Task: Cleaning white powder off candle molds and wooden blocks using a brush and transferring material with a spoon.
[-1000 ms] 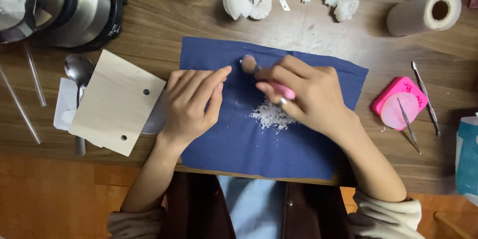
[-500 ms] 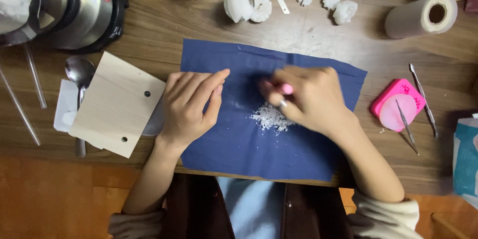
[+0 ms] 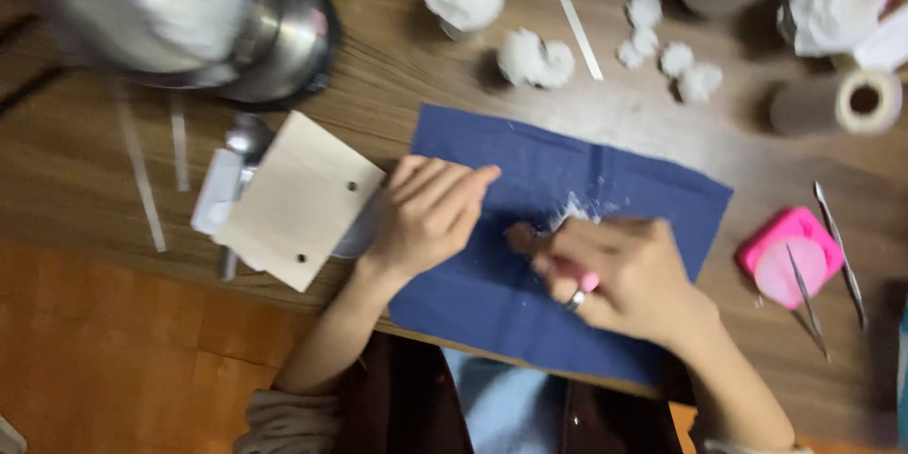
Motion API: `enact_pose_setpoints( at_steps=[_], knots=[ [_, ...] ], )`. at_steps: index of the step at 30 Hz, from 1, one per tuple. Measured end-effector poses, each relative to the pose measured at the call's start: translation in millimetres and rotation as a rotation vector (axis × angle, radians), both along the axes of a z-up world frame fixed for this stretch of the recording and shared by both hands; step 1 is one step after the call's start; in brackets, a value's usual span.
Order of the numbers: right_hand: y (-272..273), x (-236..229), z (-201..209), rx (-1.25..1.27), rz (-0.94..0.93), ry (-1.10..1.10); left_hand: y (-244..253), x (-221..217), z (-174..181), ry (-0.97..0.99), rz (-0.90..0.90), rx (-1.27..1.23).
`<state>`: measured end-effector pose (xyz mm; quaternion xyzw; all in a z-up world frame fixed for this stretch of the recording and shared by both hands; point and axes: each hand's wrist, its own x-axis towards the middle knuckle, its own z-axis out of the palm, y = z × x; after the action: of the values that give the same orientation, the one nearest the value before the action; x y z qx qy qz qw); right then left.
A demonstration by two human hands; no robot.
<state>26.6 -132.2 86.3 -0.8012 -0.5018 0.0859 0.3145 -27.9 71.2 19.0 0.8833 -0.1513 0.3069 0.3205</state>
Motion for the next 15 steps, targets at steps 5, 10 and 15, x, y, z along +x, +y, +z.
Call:
enact_pose_setpoints(
  at_steps=[5,10,15],
  knots=[
    [-2,3,-6,0.001,0.154,0.094,24,-7,22,-0.081,0.058,0.012],
    [-43,11,15,0.009,-0.081,0.191,107,-41,93,0.161,0.613,0.434],
    [-65,17,20,-0.003,-0.212,0.191,175,-38,124,0.3,0.575,0.48]
  ],
)
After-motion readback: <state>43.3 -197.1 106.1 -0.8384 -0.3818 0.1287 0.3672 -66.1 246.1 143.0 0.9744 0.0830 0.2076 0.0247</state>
